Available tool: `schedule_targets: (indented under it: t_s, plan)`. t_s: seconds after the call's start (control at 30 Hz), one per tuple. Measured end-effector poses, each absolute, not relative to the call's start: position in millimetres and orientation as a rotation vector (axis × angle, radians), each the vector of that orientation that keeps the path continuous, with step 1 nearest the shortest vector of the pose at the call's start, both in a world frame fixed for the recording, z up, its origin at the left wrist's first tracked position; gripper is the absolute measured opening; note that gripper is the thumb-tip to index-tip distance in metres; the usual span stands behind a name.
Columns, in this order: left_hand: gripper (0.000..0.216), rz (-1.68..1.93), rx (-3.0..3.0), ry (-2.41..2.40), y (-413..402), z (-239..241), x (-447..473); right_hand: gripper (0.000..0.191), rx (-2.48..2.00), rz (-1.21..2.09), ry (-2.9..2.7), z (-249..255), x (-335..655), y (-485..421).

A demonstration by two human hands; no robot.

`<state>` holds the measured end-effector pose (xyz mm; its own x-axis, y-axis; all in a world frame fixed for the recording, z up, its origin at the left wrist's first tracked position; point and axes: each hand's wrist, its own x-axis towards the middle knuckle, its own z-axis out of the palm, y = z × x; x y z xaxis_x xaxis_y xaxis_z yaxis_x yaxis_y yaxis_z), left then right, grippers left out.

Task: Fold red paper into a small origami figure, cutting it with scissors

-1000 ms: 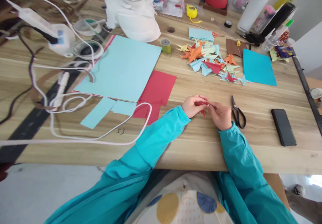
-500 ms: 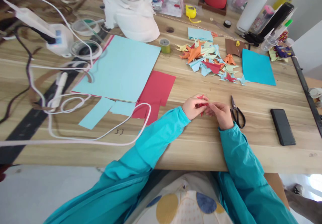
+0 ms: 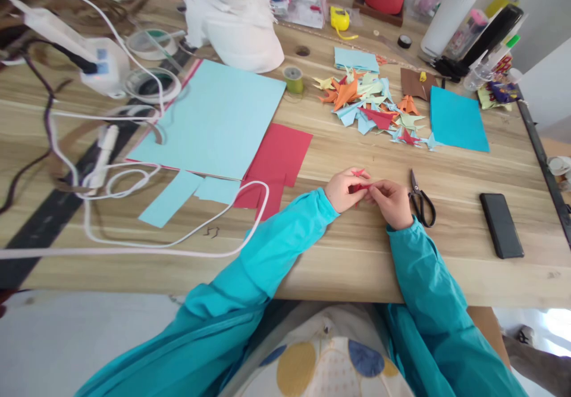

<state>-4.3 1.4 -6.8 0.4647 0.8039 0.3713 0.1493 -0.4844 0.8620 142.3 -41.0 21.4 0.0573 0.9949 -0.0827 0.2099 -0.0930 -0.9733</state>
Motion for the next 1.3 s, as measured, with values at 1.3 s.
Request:
schedule_targets:
  t_s: [1.3]
  plan:
    - [0.015,0.944,1.486,0.856,2.0,2.6,-1.6,0.023,-1.365,1.192,-1.307,19.0,146.1,-39.6]
